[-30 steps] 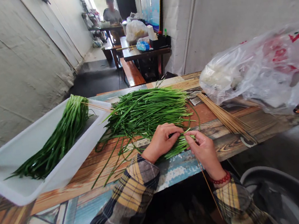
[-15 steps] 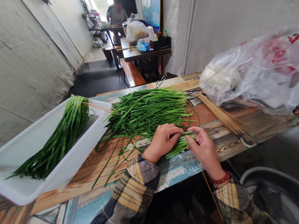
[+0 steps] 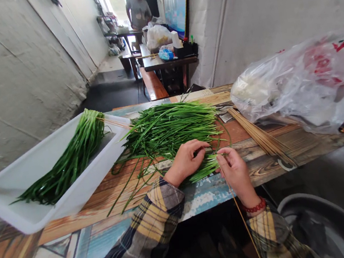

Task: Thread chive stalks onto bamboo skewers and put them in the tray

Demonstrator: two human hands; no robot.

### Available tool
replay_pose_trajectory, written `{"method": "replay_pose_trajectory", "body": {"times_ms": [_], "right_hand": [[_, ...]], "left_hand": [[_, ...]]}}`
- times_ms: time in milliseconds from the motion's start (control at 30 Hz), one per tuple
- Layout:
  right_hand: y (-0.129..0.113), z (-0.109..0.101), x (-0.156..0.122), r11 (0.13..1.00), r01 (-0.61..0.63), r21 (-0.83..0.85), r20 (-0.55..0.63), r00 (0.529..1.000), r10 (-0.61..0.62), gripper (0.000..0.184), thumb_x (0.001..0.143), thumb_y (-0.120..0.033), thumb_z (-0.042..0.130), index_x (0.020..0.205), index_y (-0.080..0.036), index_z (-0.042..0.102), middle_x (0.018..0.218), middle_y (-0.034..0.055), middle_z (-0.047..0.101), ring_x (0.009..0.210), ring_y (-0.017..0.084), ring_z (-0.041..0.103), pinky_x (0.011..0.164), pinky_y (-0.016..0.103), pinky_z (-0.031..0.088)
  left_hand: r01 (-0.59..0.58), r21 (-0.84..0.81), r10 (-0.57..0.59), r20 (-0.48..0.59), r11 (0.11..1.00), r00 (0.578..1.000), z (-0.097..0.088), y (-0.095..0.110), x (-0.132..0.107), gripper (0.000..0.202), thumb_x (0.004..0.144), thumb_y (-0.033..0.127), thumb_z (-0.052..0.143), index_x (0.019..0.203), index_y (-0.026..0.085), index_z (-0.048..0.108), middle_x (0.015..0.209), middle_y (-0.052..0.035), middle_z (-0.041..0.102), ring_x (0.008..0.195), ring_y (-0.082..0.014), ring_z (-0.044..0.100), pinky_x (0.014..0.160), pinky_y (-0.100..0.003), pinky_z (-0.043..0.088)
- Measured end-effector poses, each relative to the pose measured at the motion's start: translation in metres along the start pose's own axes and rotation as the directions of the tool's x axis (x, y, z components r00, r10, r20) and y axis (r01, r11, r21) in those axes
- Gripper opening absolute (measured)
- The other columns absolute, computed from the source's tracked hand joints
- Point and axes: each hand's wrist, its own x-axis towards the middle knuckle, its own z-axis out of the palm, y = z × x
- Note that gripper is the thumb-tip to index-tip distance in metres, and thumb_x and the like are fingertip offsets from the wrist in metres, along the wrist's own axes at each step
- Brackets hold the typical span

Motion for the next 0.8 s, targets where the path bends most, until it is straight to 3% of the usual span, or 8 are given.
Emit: {"method": "replay_pose_trajectory", "body": {"times_ms": [100, 200, 433, 600, 800], "right_hand": [[0.000, -0.002, -0.001, 1.000, -0.018, -0.020, -0.014, 1.000, 0.017, 0.034, 0.087, -0.051, 0.050, 0.102, -0.021, 0.051, 0.055, -0.0046, 0.053, 0.039, 0.011, 0.049, 0.037, 0.022, 0.036], [0.001, -0.002, -0.001, 0.996, -0.009, -0.088, -0.007, 1.000, 0.008, 0.034, 0.086, -0.052, 0.051, 0.098, -0.021, 0.054, 0.052, -0.0055, 0.051, 0.038, 0.012, 0.048, 0.037, 0.022, 0.036], [0.006, 0.000, 0.000, 0.987, 0.047, -0.153, 0.011, 0.999, -0.046, 0.029, 0.083, -0.048, 0.057, 0.090, -0.020, 0.057, 0.058, -0.0045, 0.054, 0.041, 0.010, 0.049, 0.038, 0.021, 0.039], [0.004, 0.000, 0.000, 0.987, 0.054, -0.152, 0.025, 0.998, -0.050, 0.028, 0.083, -0.047, 0.057, 0.090, -0.020, 0.057, 0.063, -0.0029, 0.057, 0.044, 0.010, 0.050, 0.038, 0.021, 0.040], [0.004, 0.001, 0.000, 0.987, 0.058, -0.152, 0.018, 0.998, -0.056, 0.029, 0.083, -0.047, 0.058, 0.092, -0.019, 0.058, 0.064, -0.0022, 0.058, 0.045, 0.010, 0.051, 0.042, 0.021, 0.043]], "left_hand": [[0.070, 0.026, -0.067, -0.125, 0.997, 0.990, 0.000, -0.006, 0.000, 0.023, 0.087, 0.016, 0.047, 0.099, 0.017, 0.067, 0.092, -0.0051, 0.068, 0.085, -0.0151, 0.061, 0.077, -0.027, 0.047], [0.099, 0.091, -0.083, -0.163, 0.991, 0.983, 0.001, -0.014, 0.001, 0.021, 0.086, 0.014, 0.048, 0.096, 0.017, 0.067, 0.091, -0.0054, 0.067, 0.084, -0.0152, 0.061, 0.077, -0.027, 0.047], [0.104, 0.319, -0.088, -0.064, 0.942, 0.994, 0.005, -0.022, 0.005, 0.024, 0.087, 0.016, 0.049, 0.100, 0.018, 0.069, 0.090, -0.0063, 0.062, 0.082, -0.0156, 0.059, 0.074, -0.026, 0.045], [0.098, 0.500, -0.118, 0.008, 0.860, 0.993, 0.010, -0.024, 0.005, 0.018, 0.086, 0.022, 0.053, 0.089, 0.020, 0.070, 0.086, -0.0053, 0.059, 0.080, -0.0166, 0.057, 0.069, -0.026, 0.043], [0.111, 0.587, -0.129, -0.012, 0.802, 0.992, 0.010, -0.022, 0.006, 0.015, 0.085, 0.019, 0.052, 0.081, 0.019, 0.066, 0.083, -0.0056, 0.057, 0.078, -0.0174, 0.053, 0.066, -0.028, 0.040]]}}
